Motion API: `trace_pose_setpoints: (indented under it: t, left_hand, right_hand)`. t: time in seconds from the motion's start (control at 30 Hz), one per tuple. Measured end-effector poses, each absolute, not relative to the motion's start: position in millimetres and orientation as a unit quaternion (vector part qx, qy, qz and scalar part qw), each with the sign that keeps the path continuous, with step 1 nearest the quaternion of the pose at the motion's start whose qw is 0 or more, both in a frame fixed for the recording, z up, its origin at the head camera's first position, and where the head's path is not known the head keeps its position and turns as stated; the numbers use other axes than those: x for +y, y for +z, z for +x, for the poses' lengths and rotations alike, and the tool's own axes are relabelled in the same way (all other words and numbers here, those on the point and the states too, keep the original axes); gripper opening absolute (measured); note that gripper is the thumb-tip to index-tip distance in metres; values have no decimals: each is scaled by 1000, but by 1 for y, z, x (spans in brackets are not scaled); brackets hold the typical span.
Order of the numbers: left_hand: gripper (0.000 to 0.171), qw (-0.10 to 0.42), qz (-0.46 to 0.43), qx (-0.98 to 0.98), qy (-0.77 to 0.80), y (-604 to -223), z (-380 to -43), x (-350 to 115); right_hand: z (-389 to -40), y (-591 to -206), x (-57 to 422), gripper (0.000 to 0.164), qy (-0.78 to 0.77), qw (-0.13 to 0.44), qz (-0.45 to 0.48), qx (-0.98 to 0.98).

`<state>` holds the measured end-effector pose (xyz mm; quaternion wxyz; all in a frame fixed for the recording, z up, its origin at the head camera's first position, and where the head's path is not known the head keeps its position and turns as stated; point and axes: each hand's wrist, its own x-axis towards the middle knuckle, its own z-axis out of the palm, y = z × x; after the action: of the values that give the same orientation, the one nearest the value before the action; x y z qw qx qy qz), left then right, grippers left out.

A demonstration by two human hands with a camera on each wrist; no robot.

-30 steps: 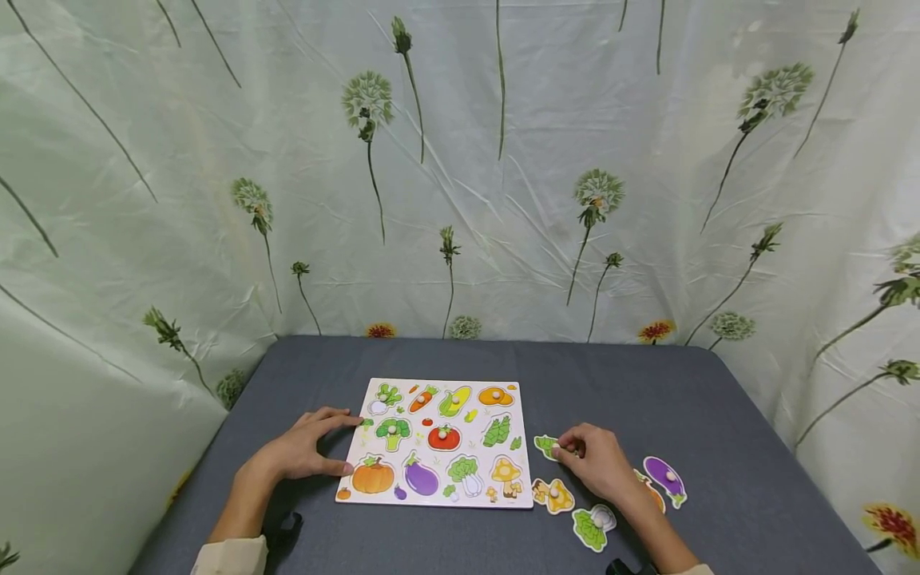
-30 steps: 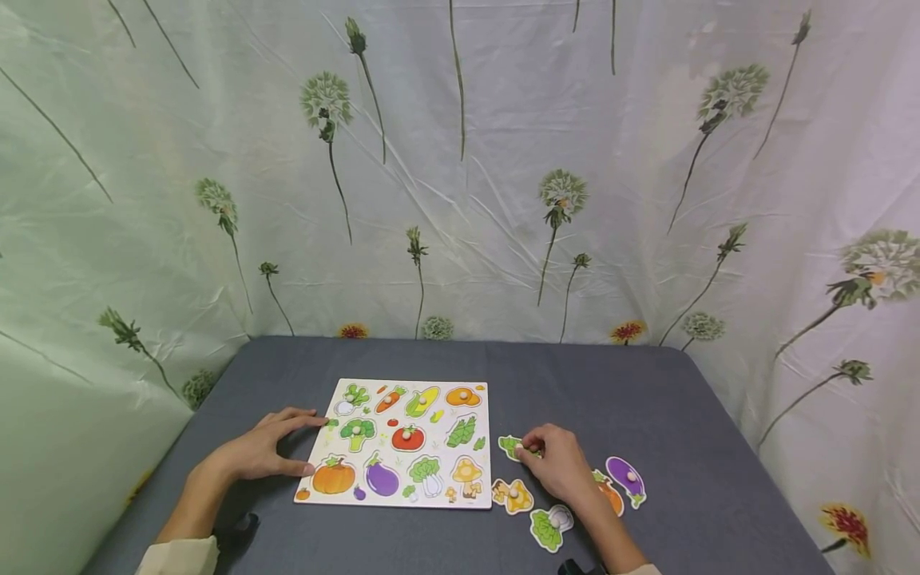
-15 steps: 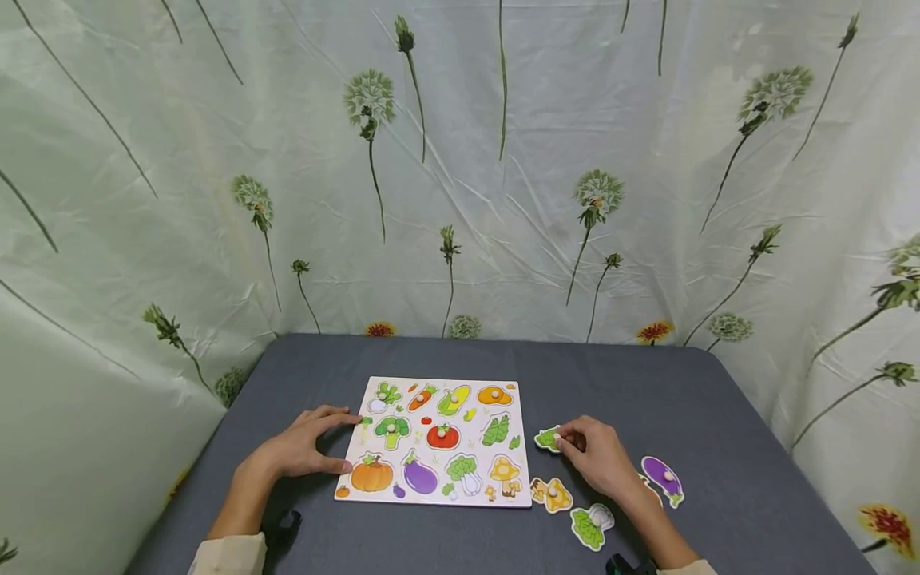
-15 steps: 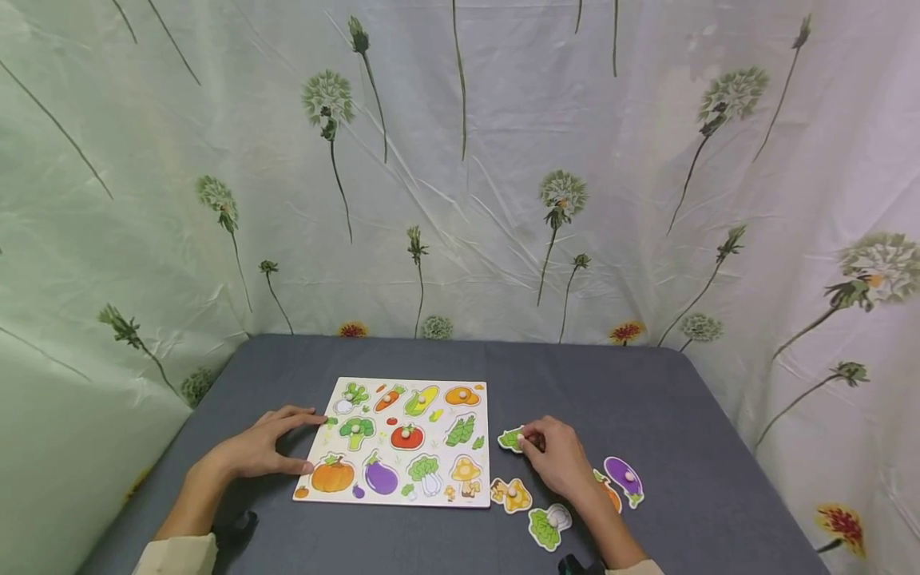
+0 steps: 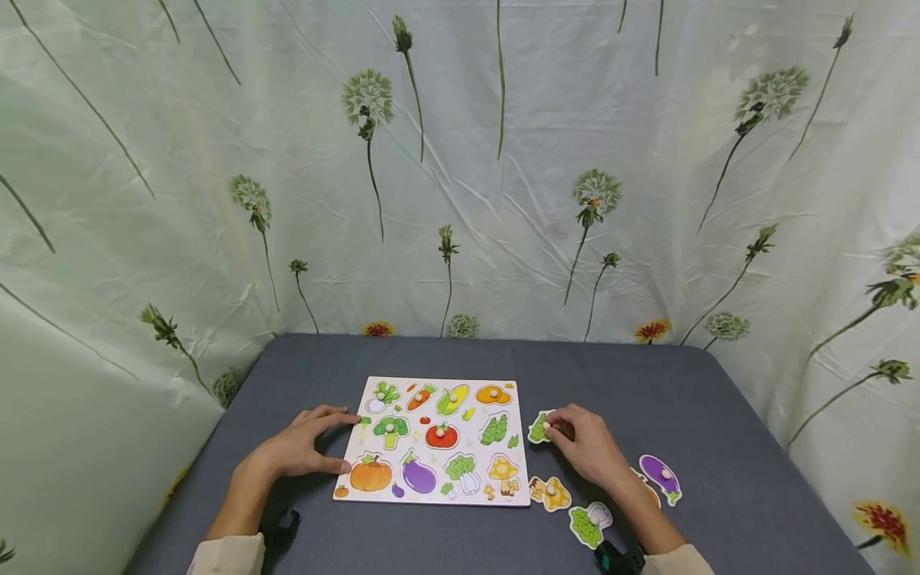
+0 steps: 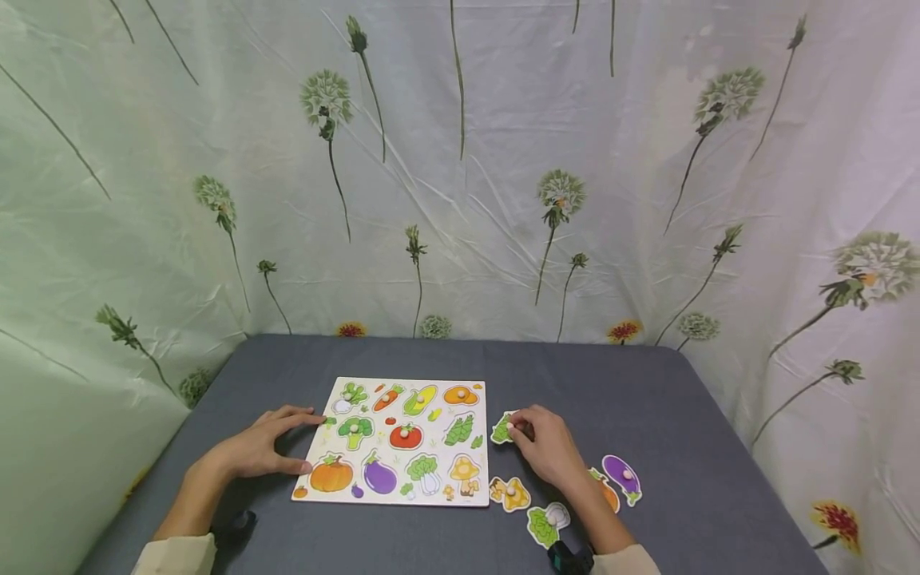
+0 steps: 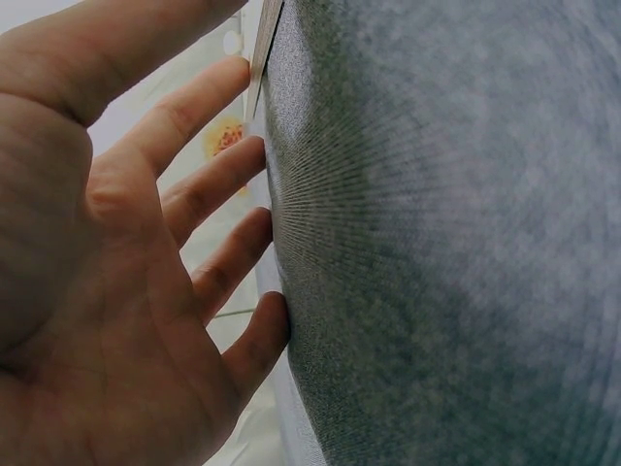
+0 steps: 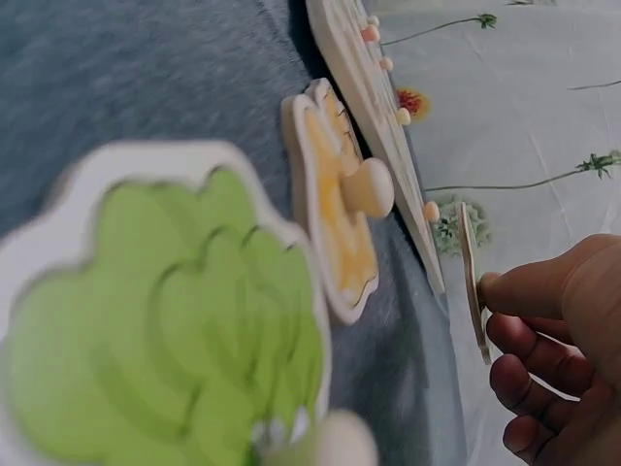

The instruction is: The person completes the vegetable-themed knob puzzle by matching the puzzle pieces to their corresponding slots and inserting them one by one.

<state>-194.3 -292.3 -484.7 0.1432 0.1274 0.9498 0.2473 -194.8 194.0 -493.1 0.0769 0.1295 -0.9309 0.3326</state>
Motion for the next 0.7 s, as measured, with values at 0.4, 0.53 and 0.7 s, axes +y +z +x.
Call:
trace_pose_setpoints:
  t: [0.4, 0.53, 0.7]
  left_hand:
    - [83, 141, 124, 950, 250, -484, -192, -292]
    - [83, 140, 124, 950, 251, -484, -192, -292]
    - [83, 140, 122, 950, 250, -483, -191, -291]
  right_hand:
    - [-210, -491, 168, 9, 344, 62, 144, -926]
    - [-213, -489, 161, 11, 349, 54, 148, -924]
    - [-215, -487, 154, 11, 350, 40, 155, -923]
